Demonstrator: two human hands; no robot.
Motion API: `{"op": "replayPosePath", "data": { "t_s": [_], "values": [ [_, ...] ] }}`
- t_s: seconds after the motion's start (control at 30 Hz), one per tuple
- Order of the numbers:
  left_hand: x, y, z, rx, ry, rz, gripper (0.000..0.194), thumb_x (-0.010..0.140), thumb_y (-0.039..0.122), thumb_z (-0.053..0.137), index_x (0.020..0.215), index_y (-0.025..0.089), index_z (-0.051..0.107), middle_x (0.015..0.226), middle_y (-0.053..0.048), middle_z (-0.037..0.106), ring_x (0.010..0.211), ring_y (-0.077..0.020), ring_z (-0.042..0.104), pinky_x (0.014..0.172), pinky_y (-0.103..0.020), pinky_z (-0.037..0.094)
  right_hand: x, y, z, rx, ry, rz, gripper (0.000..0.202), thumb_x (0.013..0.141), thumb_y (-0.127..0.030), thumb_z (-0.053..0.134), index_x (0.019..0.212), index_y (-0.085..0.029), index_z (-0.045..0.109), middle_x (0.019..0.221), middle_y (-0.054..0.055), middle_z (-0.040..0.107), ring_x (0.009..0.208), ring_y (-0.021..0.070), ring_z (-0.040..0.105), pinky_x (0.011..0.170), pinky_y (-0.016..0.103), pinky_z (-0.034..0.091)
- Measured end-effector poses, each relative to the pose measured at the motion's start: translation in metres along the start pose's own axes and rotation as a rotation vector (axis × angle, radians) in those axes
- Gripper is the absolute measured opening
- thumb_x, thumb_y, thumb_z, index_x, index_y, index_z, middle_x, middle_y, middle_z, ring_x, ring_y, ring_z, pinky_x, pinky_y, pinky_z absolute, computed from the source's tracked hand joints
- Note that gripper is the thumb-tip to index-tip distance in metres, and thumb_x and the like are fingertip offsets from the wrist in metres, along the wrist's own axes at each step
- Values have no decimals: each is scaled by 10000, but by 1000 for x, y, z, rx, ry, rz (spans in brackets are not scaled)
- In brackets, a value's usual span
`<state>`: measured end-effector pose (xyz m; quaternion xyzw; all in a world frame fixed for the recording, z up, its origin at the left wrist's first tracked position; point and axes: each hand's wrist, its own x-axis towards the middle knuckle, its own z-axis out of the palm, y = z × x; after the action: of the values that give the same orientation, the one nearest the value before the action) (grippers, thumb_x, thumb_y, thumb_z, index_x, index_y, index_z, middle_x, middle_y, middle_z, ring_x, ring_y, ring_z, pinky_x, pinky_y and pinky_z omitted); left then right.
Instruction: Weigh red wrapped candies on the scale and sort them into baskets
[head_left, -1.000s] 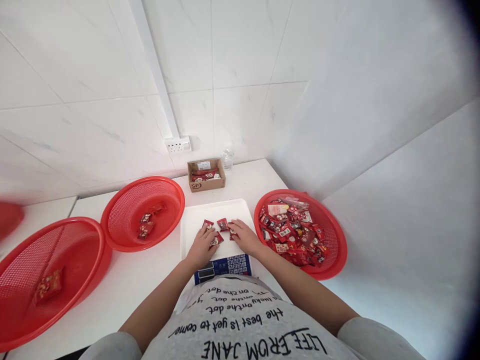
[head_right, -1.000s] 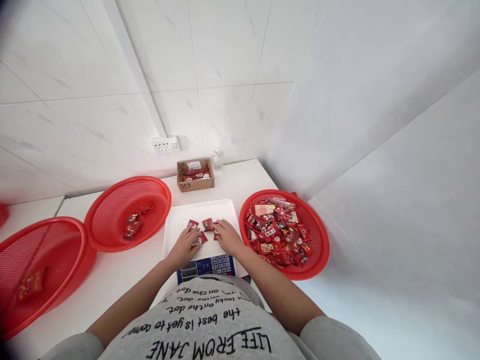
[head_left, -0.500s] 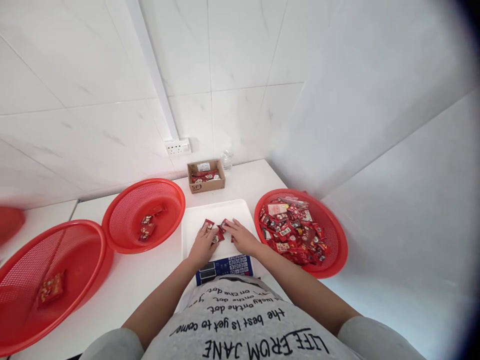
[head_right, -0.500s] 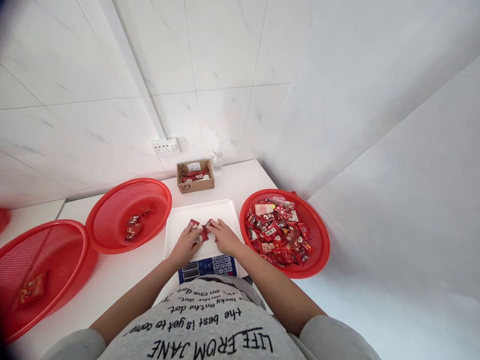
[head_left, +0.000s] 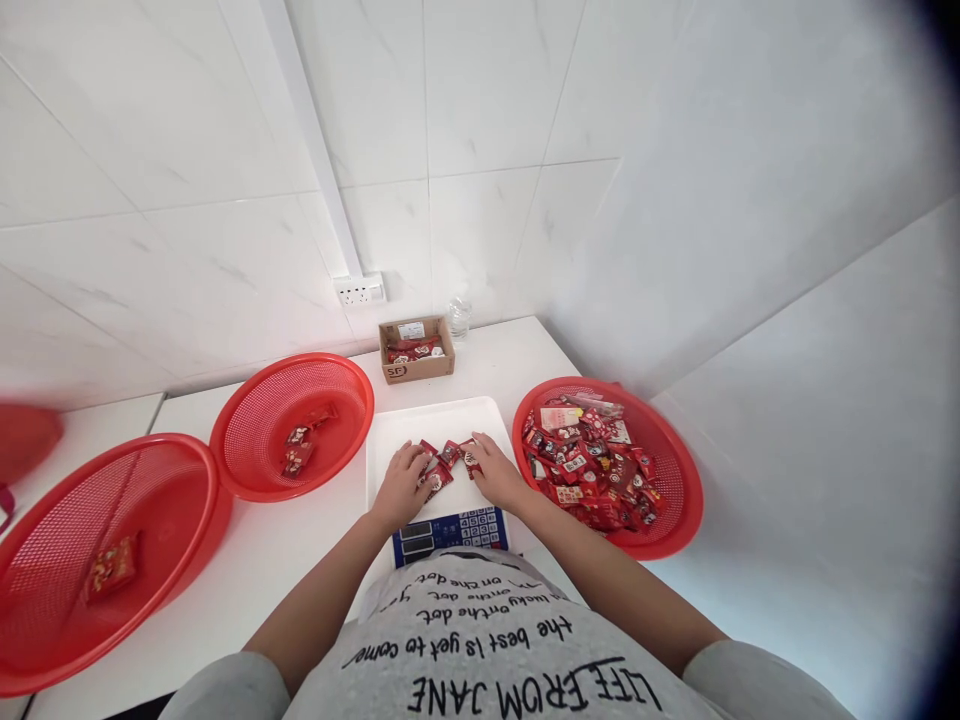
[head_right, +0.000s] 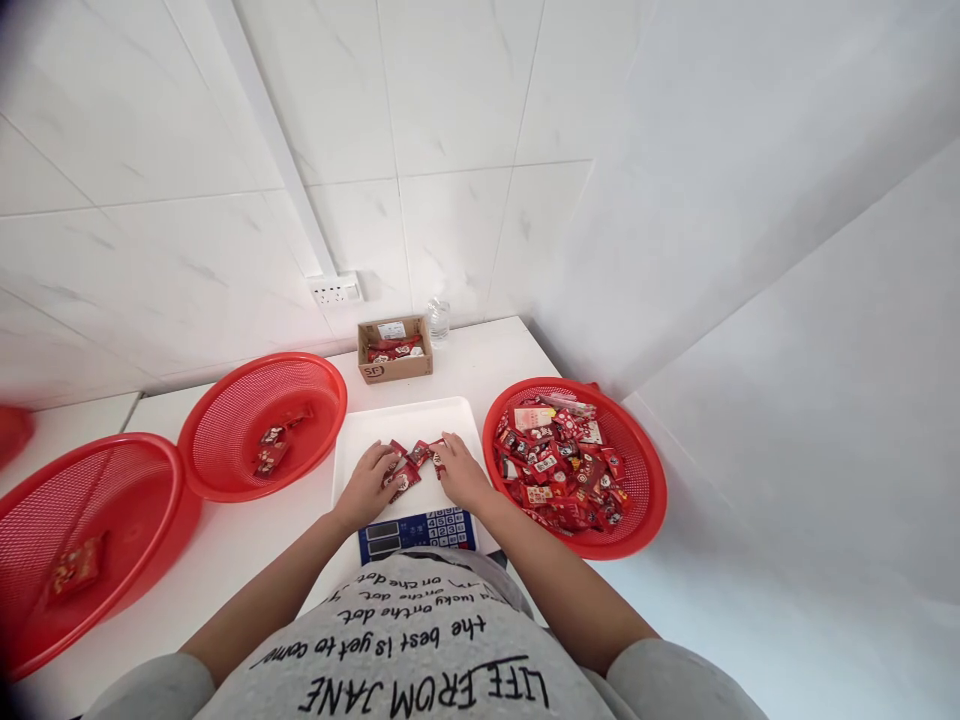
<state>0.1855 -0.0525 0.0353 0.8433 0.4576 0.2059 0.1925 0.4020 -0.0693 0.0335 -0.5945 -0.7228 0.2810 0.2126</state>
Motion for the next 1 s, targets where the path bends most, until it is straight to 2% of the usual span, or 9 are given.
{"op": "replayPosePath", "data": {
  "t_s": [0.1, 0.23, 0.37, 0.47, 0.63, 0.8, 1.0],
  "values": [
    [-2, -5, 3, 71, -17, -52, 396, 799, 324, 568, 1171, 195, 520, 1359, -124, 403, 1328, -317, 243, 1053, -518, 270, -3, 2, -2, -13, -4, -3, 499, 731, -42, 456, 1202, -180, 539, 1331, 105, 446, 1300, 228, 318, 1085, 433, 275],
    [-5, -1, 5, 120, -72, -61, 522, 809, 378, 551, 1290, 203, 446, 1444, -129, 303, 1354, -332, 175, 1064, -529, 226, -10, 4, -3, -16, -2, -43, 474, 731, -41, 456, 1167, -191, 566, 1276, 94, 497, 1275, 227, 347, 1072, 441, 294],
    [-7, 7, 6, 142, -116, -22, 545, 850, 404, 482, 1366, 280, 358, 1483, -90, 243, 1366, -326, 143, 1058, -533, 224, -20, 5, -2, -19, -25, -70, 466, 727, -38, 459, 1148, -194, 584, 1273, 92, 510, 1286, 234, 336, 1071, 460, 292],
    [-6, 11, 8, 159, -161, 9, 515, 866, 417, 447, 1364, 327, 356, 1495, -54, 229, 1369, -324, 134, 1059, -551, 203, -23, 4, 0, -7, -79, -95, 463, 736, -43, 455, 1155, -192, 584, 1310, 95, 493, 1307, 238, 318, 1071, 475, 288],
    [-5, 13, 11, 169, -224, 10, 502, 883, 425, 404, 1367, 298, 362, 1498, -41, 230, 1373, -320, 116, 1068, -551, 189, -22, 2, 1, -5, -95, -117, 475, 755, -51, 448, 1189, -206, 564, 1344, 92, 471, 1321, 226, 308, 1071, 483, 285],
    [-6, 13, 12, 168, -226, -9, 518, 890, 463, 373, 1379, 295, 337, 1499, -41, 229, 1373, -307, 133, 1074, -542, 185, -21, 0, 1, -52, -108, -96, 480, 774, -72, 444, 1226, -204, 539, 1360, 91, 456, 1331, 231, 289, 1076, 476, 280],
    [-6, 15, 16, 199, -221, -69, 595, 892, 495, 342, 1416, 226, 263, 1504, -60, 208, 1373, -305, 132, 1081, -531, 177, -23, -6, 2, -121, -69, -67, 465, 802, -108, 438, 1251, -194, 519, 1358, 103, 456, 1324, 240, 301, 1075, 472, 284]
  ]
}}
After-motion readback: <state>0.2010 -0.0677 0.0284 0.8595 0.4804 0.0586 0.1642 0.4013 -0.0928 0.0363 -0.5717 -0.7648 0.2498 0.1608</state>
